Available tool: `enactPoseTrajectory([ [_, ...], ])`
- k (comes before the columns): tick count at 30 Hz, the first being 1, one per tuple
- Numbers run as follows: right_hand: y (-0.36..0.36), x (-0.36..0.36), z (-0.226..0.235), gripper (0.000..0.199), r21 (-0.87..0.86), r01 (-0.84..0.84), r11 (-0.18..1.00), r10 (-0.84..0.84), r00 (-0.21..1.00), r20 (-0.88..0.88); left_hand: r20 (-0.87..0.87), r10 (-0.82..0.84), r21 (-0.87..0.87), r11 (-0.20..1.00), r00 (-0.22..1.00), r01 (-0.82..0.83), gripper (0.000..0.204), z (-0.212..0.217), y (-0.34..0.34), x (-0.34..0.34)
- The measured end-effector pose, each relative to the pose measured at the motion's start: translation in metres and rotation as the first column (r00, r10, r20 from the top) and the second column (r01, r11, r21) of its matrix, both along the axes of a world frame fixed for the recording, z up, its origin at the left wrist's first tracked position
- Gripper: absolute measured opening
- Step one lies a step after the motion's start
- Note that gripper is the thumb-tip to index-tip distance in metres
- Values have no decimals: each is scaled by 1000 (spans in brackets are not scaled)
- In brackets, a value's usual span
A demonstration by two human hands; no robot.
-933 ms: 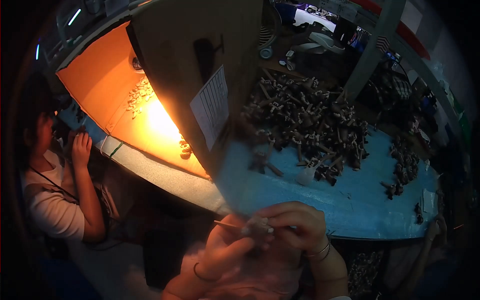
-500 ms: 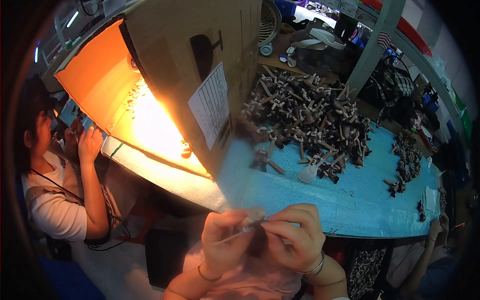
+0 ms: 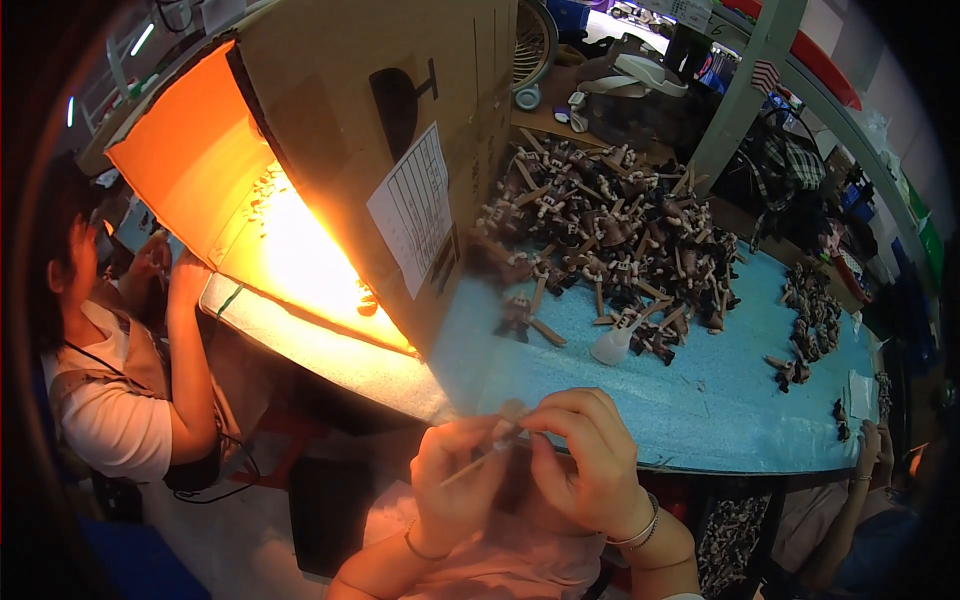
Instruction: The person assembles figurines by taking components from a lighted box and the table, applying adhesive from a squeeze bottle, and attaching the parts together by hand.
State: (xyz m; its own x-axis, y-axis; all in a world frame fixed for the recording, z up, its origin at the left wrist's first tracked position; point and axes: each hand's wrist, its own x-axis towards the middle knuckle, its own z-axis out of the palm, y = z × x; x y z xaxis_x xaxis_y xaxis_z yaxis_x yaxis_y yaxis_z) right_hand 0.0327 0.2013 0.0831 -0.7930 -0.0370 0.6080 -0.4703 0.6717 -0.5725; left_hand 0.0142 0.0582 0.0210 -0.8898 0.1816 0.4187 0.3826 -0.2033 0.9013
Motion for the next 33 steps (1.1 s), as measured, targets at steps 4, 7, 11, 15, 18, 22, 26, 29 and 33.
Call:
enactPoseTrajectory([
  [4,-3,4,3,47,135,-13,991,-6,991,135,159,21,120,992,987,-40,28,6,8,-1],
  [7,-6,1,-8,57,212,64,975,-66,998,2,230,1,139,990,973,-34,27,8,14,0],
  [11,3,-2,-25,59,163,122,979,-111,991,-70,174,-73,100,993,982,57,34,10,12,3],
  [15,22,-6,-49,61,-343,-137,929,164,985,50,6,-320,-78,944,947,320,61,19,-3,-7],
  [18,23,1,-54,64,-657,-245,713,342,939,21,-74,-239,-242,946,968,215,71,23,-7,-14],
  [22,20,6,-48,62,-838,-278,470,511,859,2,-205,-253,-388,908,946,159,73,48,0,-25],
  [26,23,4,-46,64,-850,-312,424,563,826,-23,-223,-290,-360,912,931,198,72,37,3,-23],
  [29,23,2,-46,62,-843,-325,428,570,821,-27,-210,-251,-327,929,945,174,73,34,4,-19],
  [33,25,2,-50,60,-802,-322,503,546,838,6,-182,-211,-291,945,960,153,67,38,7,-17],
])
